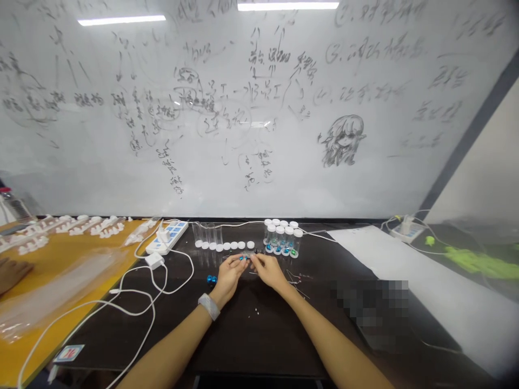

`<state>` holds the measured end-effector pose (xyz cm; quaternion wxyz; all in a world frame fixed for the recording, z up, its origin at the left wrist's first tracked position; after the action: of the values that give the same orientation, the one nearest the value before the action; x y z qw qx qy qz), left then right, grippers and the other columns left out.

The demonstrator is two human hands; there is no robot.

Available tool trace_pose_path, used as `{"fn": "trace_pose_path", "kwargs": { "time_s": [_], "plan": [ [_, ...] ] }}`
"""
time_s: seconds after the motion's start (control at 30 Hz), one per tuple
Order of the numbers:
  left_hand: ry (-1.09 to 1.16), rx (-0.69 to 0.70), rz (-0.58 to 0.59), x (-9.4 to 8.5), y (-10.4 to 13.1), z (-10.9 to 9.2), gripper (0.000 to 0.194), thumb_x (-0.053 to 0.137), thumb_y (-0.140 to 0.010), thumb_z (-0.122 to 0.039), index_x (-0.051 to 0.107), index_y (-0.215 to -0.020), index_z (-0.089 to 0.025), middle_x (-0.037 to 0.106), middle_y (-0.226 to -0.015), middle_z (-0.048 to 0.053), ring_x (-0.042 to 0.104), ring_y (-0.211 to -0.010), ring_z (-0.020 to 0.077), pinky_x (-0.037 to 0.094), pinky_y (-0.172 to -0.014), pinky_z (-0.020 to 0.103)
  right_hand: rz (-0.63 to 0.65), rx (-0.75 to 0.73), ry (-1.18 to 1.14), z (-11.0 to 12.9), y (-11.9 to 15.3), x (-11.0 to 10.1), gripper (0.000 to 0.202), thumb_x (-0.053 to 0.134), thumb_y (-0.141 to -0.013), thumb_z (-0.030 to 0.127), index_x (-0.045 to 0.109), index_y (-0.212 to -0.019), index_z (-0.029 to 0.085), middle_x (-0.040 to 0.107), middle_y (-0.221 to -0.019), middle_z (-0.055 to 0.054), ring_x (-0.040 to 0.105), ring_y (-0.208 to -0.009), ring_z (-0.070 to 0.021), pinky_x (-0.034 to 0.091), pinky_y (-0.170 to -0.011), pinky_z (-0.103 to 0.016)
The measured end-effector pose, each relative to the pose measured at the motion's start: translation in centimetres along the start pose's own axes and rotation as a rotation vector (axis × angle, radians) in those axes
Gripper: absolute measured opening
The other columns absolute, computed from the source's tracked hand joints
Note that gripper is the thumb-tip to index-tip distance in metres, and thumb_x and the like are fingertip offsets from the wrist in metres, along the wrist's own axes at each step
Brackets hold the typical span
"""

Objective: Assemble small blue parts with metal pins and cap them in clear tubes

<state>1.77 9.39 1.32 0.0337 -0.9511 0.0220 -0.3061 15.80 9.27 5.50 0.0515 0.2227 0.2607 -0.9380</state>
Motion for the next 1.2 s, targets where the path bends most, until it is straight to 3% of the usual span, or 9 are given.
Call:
{"fn": "trace_pose_path", "kwargs": {
  "time_s": [0.13,0.23,0.43,0.6,0.77,0.97,1.2],
  "plan": [
    [0.02,0.001,-0.022,0.0,-0.1,-0.1,0.04,0.09,-0.061,-0.018,0.066,-0.092,-0.012,0.075,-0.086,0.01,0.072,-0.086,0.0178,0.053,-0.094,0.032,-0.024,-0.04,0.021,0.8,0.1,-0.2,0.025,0.05,-0.094,0.038,0.064,-0.105,0.02,0.073,-0.078,-0.003,0.068,-0.066,-0.0179,0.048,-0.057,-0.025],
    [0.033,0.004,-0.017,0.0,-0.2,0.0,0.038,0.089,-0.062,-0.016,0.066,-0.092,-0.012,0.075,-0.089,0.011,0.072,-0.087,0.0175,0.053,-0.094,0.032,-0.018,-0.065,0.021,1.0,0.2,-0.1,0.028,0.053,-0.091,0.033,0.056,-0.116,0.021,0.073,-0.083,-0.002,0.067,-0.067,-0.0174,0.047,-0.056,-0.025],
    [0.02,0.004,-0.01,0.0,-0.3,0.2,0.038,0.09,-0.062,-0.017,0.066,-0.092,-0.013,0.075,-0.088,0.009,0.072,-0.088,0.019,0.053,-0.095,0.036,-0.02,-0.065,0.102,0.9,0.3,-0.5,0.022,0.045,-0.096,0.036,0.062,-0.095,0.021,0.071,-0.078,-0.003,0.068,-0.071,-0.0188,0.048,-0.066,-0.027],
    [-0.001,0.016,0.005,-0.1,-0.3,0.0,0.039,0.089,-0.063,-0.02,0.067,-0.094,-0.013,0.076,-0.09,0.01,0.072,-0.089,0.0183,0.053,-0.095,0.034,0.012,-0.088,0.034,1.0,0.2,-0.4,0.024,0.052,-0.092,0.032,0.057,-0.113,0.021,0.071,-0.086,-0.003,0.067,-0.071,-0.0172,0.047,-0.059,-0.024],
    [0.006,0.035,0.014,0.0,-0.1,-0.4,0.038,0.089,-0.062,-0.019,0.067,-0.093,-0.012,0.076,-0.088,0.009,0.073,-0.089,0.0195,0.052,-0.096,0.036,-0.01,-0.095,0.1,1.1,0.2,-0.5,0.02,0.048,-0.095,0.033,0.064,-0.094,0.021,0.072,-0.083,-0.004,0.068,-0.075,-0.0186,0.05,-0.068,-0.027],
    [-0.018,0.026,0.015,0.0,0.0,-0.4,0.04,0.09,-0.061,-0.021,0.068,-0.093,-0.013,0.076,-0.089,0.01,0.073,-0.088,0.0201,0.053,-0.095,0.036,0.01,-0.084,0.023,1.3,0.3,-0.6,0.024,0.053,-0.092,0.034,0.058,-0.113,0.022,0.071,-0.087,-0.003,0.068,-0.075,-0.0183,0.048,-0.058,-0.024],
    [-0.007,0.008,0.03,0.1,-0.2,-0.1,0.034,0.088,-0.065,-0.023,0.073,-0.094,-0.012,0.076,-0.098,0.012,0.071,-0.096,0.0209,0.052,-0.098,0.035,0.0,-0.106,0.016,1.7,0.2,-0.8,0.021,0.048,-0.096,0.035,0.062,-0.103,0.021,0.072,-0.092,-0.005,0.067,-0.081,-0.0187,0.048,-0.065,-0.026]
  ]
}}
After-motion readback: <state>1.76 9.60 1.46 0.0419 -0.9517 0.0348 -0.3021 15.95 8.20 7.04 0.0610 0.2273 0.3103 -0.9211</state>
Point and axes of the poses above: each hand's wrist, its own y-axis away from the middle knuckle, its own x-axis out of the palm, z = x × y, the point moved 8 cm from there along -y, towards the middle knuckle
